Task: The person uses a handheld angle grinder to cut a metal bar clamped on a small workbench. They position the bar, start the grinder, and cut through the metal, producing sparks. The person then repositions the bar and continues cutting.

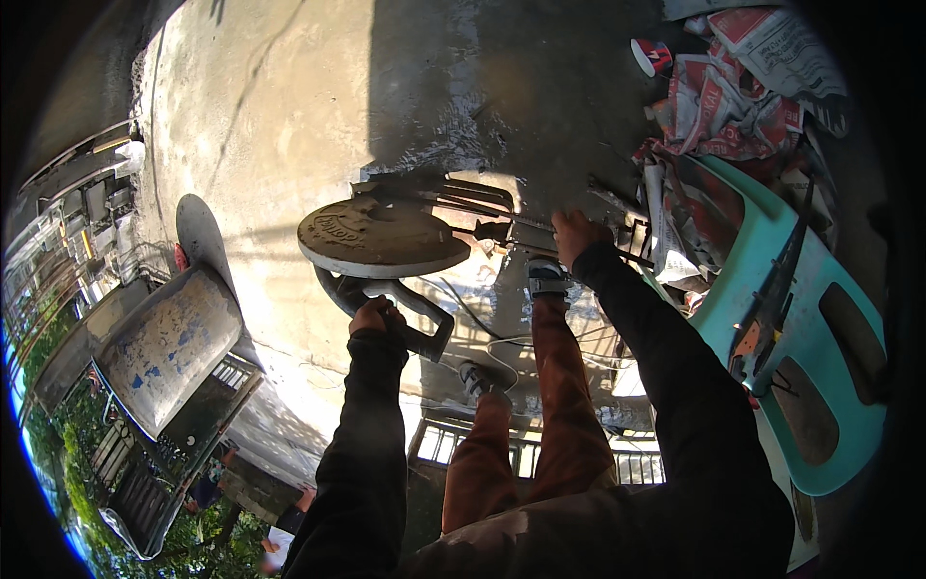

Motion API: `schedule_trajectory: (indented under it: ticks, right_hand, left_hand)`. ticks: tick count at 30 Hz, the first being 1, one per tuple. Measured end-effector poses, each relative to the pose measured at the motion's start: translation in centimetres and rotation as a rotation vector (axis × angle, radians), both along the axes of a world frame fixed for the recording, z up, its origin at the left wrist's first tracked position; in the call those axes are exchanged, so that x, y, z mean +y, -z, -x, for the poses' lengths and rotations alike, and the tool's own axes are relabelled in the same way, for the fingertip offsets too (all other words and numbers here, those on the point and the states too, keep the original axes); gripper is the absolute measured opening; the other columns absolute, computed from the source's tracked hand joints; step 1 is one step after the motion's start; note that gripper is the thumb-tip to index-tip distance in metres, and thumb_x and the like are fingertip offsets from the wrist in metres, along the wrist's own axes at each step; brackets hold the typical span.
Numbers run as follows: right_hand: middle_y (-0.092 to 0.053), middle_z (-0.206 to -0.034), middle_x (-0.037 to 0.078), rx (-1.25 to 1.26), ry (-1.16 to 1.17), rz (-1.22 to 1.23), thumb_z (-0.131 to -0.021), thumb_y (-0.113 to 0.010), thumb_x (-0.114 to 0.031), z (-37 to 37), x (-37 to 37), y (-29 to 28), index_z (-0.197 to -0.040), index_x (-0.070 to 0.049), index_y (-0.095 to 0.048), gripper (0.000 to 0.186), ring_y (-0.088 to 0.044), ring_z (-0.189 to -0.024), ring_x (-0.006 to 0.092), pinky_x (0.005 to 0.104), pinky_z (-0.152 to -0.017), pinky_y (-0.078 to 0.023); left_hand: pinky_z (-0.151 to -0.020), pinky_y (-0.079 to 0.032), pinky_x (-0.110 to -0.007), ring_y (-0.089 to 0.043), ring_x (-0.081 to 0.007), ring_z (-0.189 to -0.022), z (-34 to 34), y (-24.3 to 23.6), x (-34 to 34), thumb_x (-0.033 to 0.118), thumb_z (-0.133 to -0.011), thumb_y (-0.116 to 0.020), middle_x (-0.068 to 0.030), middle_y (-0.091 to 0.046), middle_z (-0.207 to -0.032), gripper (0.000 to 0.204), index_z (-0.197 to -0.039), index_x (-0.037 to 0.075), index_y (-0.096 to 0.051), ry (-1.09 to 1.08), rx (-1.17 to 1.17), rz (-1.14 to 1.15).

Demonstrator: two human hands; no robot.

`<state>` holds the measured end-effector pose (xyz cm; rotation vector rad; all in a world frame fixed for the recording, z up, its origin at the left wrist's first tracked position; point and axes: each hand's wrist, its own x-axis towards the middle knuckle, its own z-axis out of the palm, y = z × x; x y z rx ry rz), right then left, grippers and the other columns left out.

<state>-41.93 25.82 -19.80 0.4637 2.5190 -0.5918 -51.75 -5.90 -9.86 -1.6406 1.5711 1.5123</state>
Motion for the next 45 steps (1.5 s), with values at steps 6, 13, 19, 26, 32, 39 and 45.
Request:
schedule_trajectory:
  ticks: [6, 13, 19, 26, 32, 39, 45]
  right_hand:
    - [-0.061, -0.092, 0.015, -0.105, 0.149, 0.240, -0.087, -0.052, -0.025, -2.7, -1.8, -0.2, -0.098, -0.009, -0.055, 0.020, -0.060, -0.086, 0.0349, 0.0443, -0.073, -0.049]
    - [-0.065, -0.097, 0.015, -0.057, 0.298, 0.263, -0.087, -0.052, -0.022, -5.3, -3.0, 1.8, -0.102, -0.008, -0.064, 0.024, -0.061, -0.091, 0.0327, 0.0410, -0.080, -0.049]
    - [-0.065, -0.091, 0.017, -0.059, 0.346, 0.383, -0.083, -0.059, -0.020, -6.5, -2.6, 2.8, -0.098, -0.006, -0.063, 0.021, -0.062, -0.087, 0.0332, 0.0408, -0.076, -0.050]
    - [-0.065, -0.088, 0.018, 0.000, 0.338, 0.452, -0.082, -0.061, -0.018, -7.6, -2.0, 4.4, -0.094, -0.005, -0.063, 0.018, -0.063, -0.086, 0.0338, 0.0404, -0.075, -0.050]
    - [-0.065, -0.087, 0.016, -0.062, 0.278, 0.426, -0.083, -0.059, -0.020, -7.1, -1.1, 4.7, -0.093, -0.008, -0.061, 0.016, -0.062, -0.084, 0.0344, 0.0431, -0.073, -0.049]
    - [-0.065, -0.084, 0.013, -0.013, 0.167, 0.354, -0.082, -0.055, -0.022, -6.5, -0.4, 5.2, -0.088, -0.012, -0.061, 0.014, -0.062, -0.081, 0.0333, 0.0433, -0.069, -0.049]
    - [-0.063, -0.078, 0.012, -0.029, 0.089, 0.350, -0.077, -0.053, -0.015, -5.6, 0.5, 5.0, -0.081, -0.011, -0.059, 0.008, -0.062, -0.078, 0.0334, 0.0442, -0.066, -0.048]
  left_hand:
    - [-0.050, -0.043, -0.026, -0.049, -0.0140, -0.056, -0.1, 0.0, 0.3, 0.005, -0.080, -0.054, -0.0056, -0.049, -0.069, 0.008, -0.083, 0.000, -0.049, -0.022, 0.028, 0.003]
    - [-0.049, -0.043, -0.026, -0.049, -0.0142, -0.056, 0.0, 0.6, -0.6, 0.006, -0.080, -0.055, -0.0062, -0.049, -0.069, 0.010, -0.086, -0.001, -0.051, 0.013, -0.033, 0.002]
    - [-0.050, -0.043, -0.026, -0.050, -0.0143, -0.057, -0.2, 0.8, -0.6, 0.005, -0.080, -0.054, -0.0071, -0.049, -0.069, 0.010, -0.086, -0.003, -0.052, 0.000, -0.005, 0.007]
    - [-0.049, -0.043, -0.025, -0.051, -0.0145, -0.058, -0.2, 0.1, 0.4, 0.006, -0.081, -0.054, -0.0072, -0.050, -0.069, 0.010, -0.083, -0.003, -0.053, 0.006, 0.027, 0.053]
    - [-0.047, -0.042, -0.025, -0.050, -0.0145, -0.056, -0.1, -0.1, 0.6, 0.007, -0.081, -0.054, -0.0059, -0.049, -0.066, 0.009, -0.082, -0.001, -0.052, 0.034, 0.007, 0.016]
    - [-0.045, -0.040, -0.024, -0.047, -0.0139, -0.052, -0.2, 0.2, 0.5, 0.006, -0.081, -0.054, -0.0052, -0.048, -0.066, 0.007, -0.081, 0.000, -0.050, 0.017, 0.018, 0.019]
    - [-0.045, -0.040, -0.024, -0.048, -0.0139, -0.053, -0.3, 0.9, -0.3, 0.006, -0.081, -0.054, -0.0056, -0.047, -0.066, 0.009, -0.083, -0.001, -0.048, 0.006, 0.021, 0.014]
